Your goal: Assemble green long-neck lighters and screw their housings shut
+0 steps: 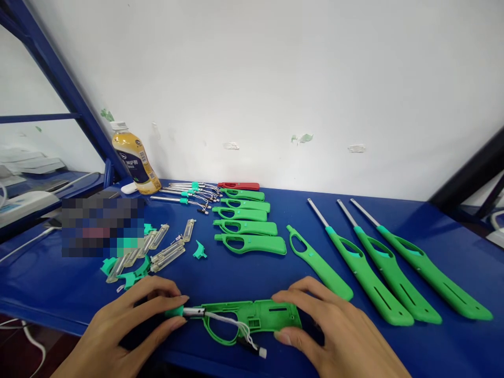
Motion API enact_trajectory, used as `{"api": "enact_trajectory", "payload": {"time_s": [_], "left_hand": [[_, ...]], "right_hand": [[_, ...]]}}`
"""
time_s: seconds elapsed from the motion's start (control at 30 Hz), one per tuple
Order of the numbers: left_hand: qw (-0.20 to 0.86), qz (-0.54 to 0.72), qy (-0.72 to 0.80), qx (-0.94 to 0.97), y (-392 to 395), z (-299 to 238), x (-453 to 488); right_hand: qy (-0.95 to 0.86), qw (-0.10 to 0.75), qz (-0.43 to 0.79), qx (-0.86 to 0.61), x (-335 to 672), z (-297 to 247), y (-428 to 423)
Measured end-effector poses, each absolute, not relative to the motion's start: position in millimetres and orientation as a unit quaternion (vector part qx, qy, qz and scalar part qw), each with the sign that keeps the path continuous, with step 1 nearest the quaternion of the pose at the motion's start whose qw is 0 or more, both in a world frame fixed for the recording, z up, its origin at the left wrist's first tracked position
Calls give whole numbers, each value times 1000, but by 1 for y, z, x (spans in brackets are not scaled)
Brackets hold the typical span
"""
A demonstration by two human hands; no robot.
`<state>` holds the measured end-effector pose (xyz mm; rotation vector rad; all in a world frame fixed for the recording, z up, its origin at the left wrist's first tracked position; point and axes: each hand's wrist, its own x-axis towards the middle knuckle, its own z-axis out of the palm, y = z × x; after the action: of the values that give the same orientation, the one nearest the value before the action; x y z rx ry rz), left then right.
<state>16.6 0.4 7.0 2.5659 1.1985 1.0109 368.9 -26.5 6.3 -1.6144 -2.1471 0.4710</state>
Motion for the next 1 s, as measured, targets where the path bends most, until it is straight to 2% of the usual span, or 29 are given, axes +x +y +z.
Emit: {"api": "enact_trajectory", "payload": {"time_s": [0.23, 0.67, 0.8, 1.0], "left_hand": [[76, 277, 363, 886, 2, 1, 11], [83, 290, 332, 894, 0, 6, 12], [88, 298, 337, 889, -1, 6, 14], [95, 303, 358, 878, -3, 3, 12]], "right_hand": [[-765, 222, 170, -580, 367, 10, -26], [-762, 227, 158, -586, 365, 9, -25], [-772, 226, 133, -579, 365, 11, -28], [-798, 273, 75, -533, 350, 16, -35]]}}
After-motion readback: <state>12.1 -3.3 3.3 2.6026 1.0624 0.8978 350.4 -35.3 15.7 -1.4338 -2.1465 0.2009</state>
